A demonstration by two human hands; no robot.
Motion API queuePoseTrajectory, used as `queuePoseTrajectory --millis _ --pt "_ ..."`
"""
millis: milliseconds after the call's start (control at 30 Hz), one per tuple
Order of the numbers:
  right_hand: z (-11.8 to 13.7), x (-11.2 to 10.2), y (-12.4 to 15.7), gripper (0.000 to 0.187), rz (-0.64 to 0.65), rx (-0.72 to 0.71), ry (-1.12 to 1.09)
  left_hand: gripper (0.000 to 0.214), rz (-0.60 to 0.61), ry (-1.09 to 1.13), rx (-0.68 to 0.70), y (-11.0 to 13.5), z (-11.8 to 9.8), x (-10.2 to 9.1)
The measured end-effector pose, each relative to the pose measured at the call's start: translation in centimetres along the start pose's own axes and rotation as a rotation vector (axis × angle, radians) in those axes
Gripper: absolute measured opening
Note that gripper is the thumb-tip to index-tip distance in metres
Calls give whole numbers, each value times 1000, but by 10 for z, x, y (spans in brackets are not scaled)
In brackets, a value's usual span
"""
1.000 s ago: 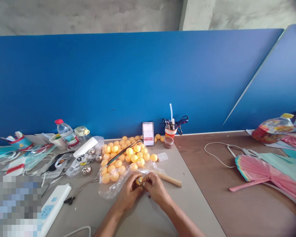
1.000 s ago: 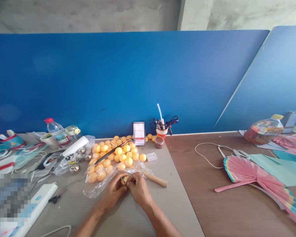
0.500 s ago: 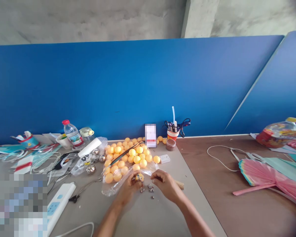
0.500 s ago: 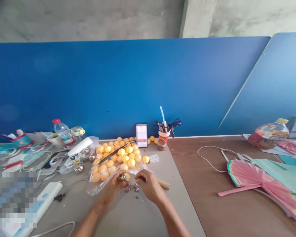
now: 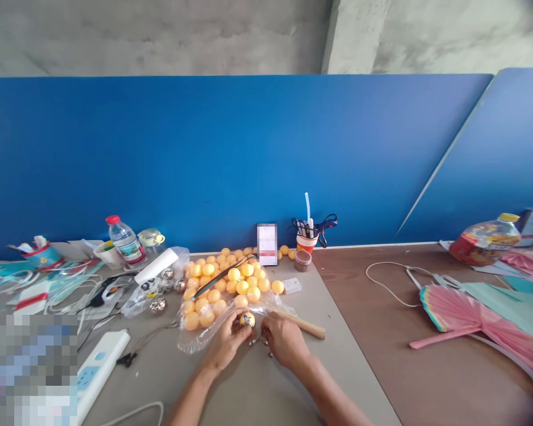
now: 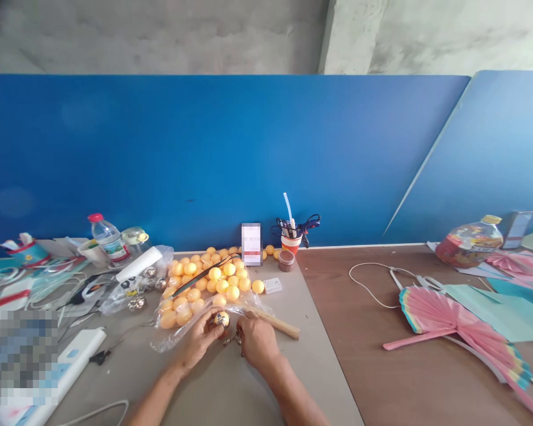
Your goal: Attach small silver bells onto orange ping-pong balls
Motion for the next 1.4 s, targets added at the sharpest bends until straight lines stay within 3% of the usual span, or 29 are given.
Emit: queuePoseTrajectory --millis 300,733,867,967,1167,1400 --pt "-8 3 -5 20 -232 -2 -375 49 47 9 14 -2 7 -2" --pt "-6 -2 -6 14 -232 124 -522 47 95 -11 22 -2 9 -3" --pt "-2 -7 -5 11 -218 92 -650 48 108 11 21 -2 6 -1" --pt "1 -10 -4 4 -144 89 -881 51 117 74 3 -1 4 2" --pt "4 -7 -5 23 40 122 -1329 53 148 74 0 0 3 4" --pt "8 -5 -2 16 42 115 -1275 53 243 90 16 0 2 4"
Point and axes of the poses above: each hand's wrist, its own y-axis away from the middle knuckle, its own x-axis out of the palm, z = x × y, the point moved 1 cm from there along -y, towards the middle knuckle, and after that the axes turned 1 degree about z, right-handed, at the moved point
